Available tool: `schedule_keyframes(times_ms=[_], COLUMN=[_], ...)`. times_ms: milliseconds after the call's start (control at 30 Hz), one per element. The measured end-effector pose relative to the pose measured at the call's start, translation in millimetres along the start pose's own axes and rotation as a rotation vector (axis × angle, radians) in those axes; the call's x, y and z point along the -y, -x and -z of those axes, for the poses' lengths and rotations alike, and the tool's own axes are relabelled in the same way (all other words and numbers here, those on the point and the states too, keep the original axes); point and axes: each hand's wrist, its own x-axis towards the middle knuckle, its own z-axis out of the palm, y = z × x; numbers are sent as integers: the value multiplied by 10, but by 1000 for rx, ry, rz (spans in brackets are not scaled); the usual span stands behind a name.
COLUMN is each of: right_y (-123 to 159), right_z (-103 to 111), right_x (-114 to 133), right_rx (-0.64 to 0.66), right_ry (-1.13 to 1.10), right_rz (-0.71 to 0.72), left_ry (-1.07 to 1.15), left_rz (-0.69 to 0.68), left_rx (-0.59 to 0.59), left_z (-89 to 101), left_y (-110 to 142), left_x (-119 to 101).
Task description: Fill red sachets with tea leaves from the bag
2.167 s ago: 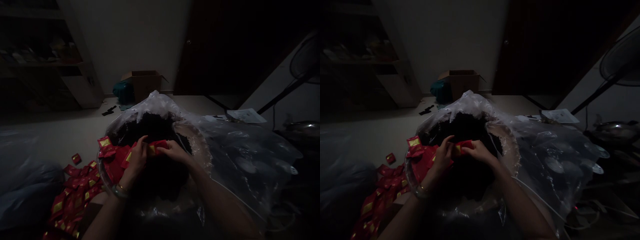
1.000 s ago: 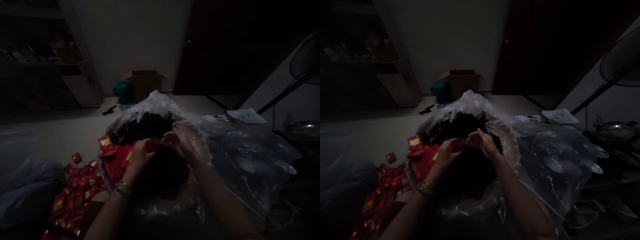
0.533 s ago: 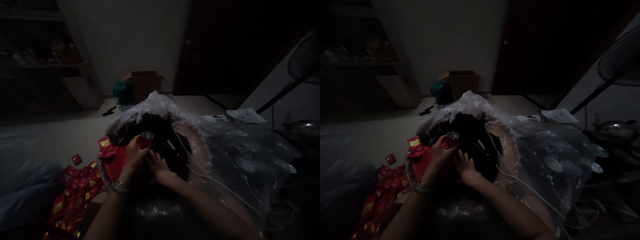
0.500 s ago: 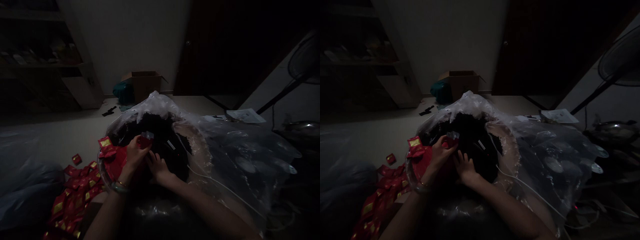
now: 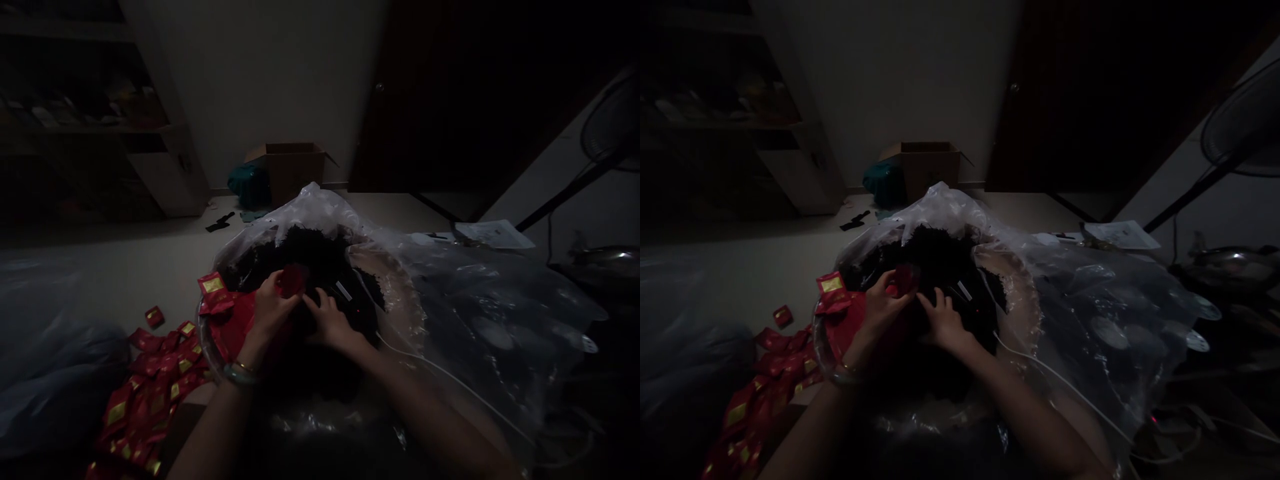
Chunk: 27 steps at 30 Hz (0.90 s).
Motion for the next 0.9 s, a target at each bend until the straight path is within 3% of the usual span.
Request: schedule_keyframes(times_ms=[67, 200, 400, 533, 700, 800, 900], right_y=[31, 33, -5, -15, -106, -140, -98], right_z=[-85, -180, -11, 94, 144, 187, 256], right_x=[76, 178, 24, -101, -214, -246, -261], right_rx=[49, 12, -118, -150, -218, -229, -187], right_ry=[40, 109, 115, -31, -276, -319, -302], right_rz=[41, 34, -25, 24, 103, 133, 125], left_ry=[-18, -55, -59, -218, -289, -314, -298], left_rz=[-1, -9, -120, -256, -296, -333, -330], left_rx=[-8, -6, -7, 76, 136, 186, 162], left_z=[-6, -26, -76, -87, -54, -37, -29], left_y=[0, 12, 44, 67, 63, 54, 54], left_x=[9, 31, 61, 75, 64, 43, 26])
